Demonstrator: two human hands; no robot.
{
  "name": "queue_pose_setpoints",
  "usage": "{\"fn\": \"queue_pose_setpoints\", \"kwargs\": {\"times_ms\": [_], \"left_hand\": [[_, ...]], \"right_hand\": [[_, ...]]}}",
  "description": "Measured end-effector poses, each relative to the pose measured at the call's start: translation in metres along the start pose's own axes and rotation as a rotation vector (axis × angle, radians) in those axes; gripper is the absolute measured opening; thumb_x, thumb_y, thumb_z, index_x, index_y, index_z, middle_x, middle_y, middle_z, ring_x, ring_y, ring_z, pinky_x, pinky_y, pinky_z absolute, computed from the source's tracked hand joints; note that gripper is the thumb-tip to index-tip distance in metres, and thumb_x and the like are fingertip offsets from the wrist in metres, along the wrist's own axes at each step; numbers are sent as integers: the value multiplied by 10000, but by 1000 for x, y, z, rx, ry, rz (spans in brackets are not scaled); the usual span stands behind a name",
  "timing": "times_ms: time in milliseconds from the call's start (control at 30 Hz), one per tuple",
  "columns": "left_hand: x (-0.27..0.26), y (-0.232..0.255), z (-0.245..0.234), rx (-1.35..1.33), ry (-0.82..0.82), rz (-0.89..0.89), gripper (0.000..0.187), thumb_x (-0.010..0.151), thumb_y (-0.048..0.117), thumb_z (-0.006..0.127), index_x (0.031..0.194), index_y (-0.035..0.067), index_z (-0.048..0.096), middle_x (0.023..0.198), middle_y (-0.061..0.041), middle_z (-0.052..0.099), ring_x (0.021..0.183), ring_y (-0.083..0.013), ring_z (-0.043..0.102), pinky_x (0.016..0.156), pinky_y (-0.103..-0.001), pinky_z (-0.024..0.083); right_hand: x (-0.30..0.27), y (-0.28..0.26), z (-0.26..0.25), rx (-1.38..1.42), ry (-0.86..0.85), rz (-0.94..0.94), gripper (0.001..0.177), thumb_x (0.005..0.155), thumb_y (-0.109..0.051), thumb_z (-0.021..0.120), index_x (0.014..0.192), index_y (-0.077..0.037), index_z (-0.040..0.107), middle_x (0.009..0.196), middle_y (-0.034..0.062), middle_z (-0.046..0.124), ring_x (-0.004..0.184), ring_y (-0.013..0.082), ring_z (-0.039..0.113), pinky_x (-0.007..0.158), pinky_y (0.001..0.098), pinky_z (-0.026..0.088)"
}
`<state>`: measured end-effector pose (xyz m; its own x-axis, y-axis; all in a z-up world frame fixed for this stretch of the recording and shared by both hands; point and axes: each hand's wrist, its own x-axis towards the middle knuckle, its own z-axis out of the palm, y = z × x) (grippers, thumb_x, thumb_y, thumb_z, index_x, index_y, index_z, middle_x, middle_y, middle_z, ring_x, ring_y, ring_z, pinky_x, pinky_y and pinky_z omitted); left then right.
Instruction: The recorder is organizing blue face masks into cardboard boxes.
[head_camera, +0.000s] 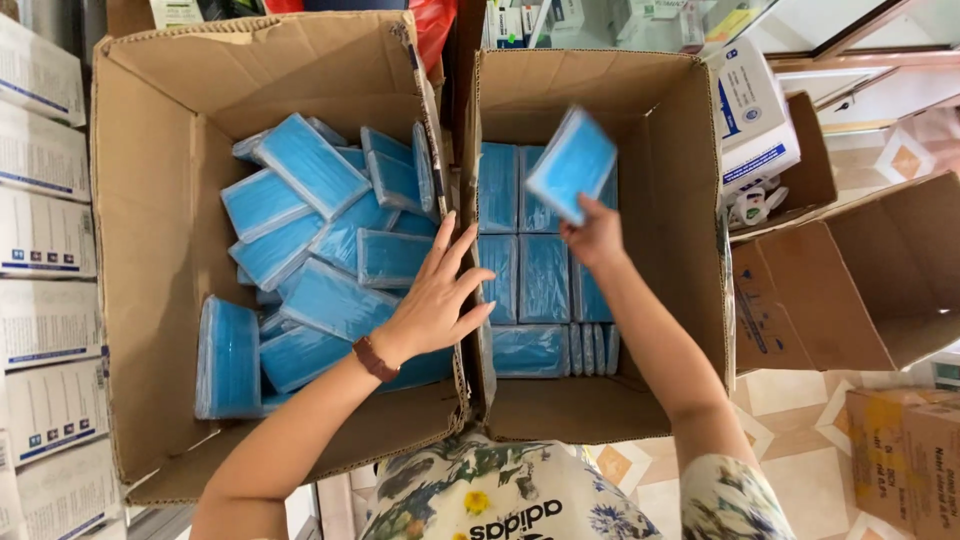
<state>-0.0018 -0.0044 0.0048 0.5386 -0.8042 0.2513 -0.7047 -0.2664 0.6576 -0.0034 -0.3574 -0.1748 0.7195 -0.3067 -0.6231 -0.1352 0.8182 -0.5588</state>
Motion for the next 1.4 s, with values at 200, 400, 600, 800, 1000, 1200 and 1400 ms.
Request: {"fn": "queue_pose_setpoints", "kwargs": {"times_ms": [200,400,600,800,1000,1200,1400], "left_hand": [[5,4,-8,-8,-6,-24,274,947,296,671,1122,84,658,1641,-264,262,1558,-509,-6,1226,-653,230],[6,6,-9,-11,-19,-67,270,944,283,677,1115,74,675,1630,-264,293,1557,-503,12,1217,-655,221],[6,5,-7,-47,14,-74,255,938,267,700,1109,77,696,1645,-237,298,1574,-476,39,1241,-609,243],[6,4,-5,-78,7,-82,251,934,258,704,1110,79,698,1648,-238,286,1573,-483,30,1243,-607,232],[-3,-5,4,-52,76,-42,269,977,305,676,1145,94,689,1663,-215,270,1592,-465,42,1278,-613,219],[-12,-76,29,-233,419,-295,413,1077,415,506,1397,157,546,1678,-236,294,1577,-414,284,1298,-592,241],[-29,-253,44,139,468,-874,614,889,298,742,1447,183,515,1515,-405,304,1360,-592,345,1137,-594,365]], "right_hand": [[80,78,-34,-543,0,47,369,943,-282,717,1289,-205,616,1189,42,680,1039,219,596,915,401,465],[114,101,-15,-916,-44,34,637,872,-280,752,1474,-251,543,1203,-12,713,1061,188,621,870,430,460],[145,131,-19,-1610,46,-537,909,861,-364,807,1613,-337,297,1174,232,707,1041,414,686,921,477,533],[120,120,22,-1913,149,-266,772,967,-447,655,1620,-431,242,1219,313,630,1096,436,652,953,497,528],[106,111,22,-1986,118,-380,888,942,-463,691,1632,-285,161,1297,351,557,1140,499,586,963,525,490],[44,96,39,-1589,-167,-663,831,888,-230,738,1577,-69,301,1436,283,541,1216,432,611,1009,497,504],[-127,75,125,-1034,-332,-920,514,1069,-51,582,1559,-50,423,1555,202,504,1433,372,535,1185,448,494]]}}
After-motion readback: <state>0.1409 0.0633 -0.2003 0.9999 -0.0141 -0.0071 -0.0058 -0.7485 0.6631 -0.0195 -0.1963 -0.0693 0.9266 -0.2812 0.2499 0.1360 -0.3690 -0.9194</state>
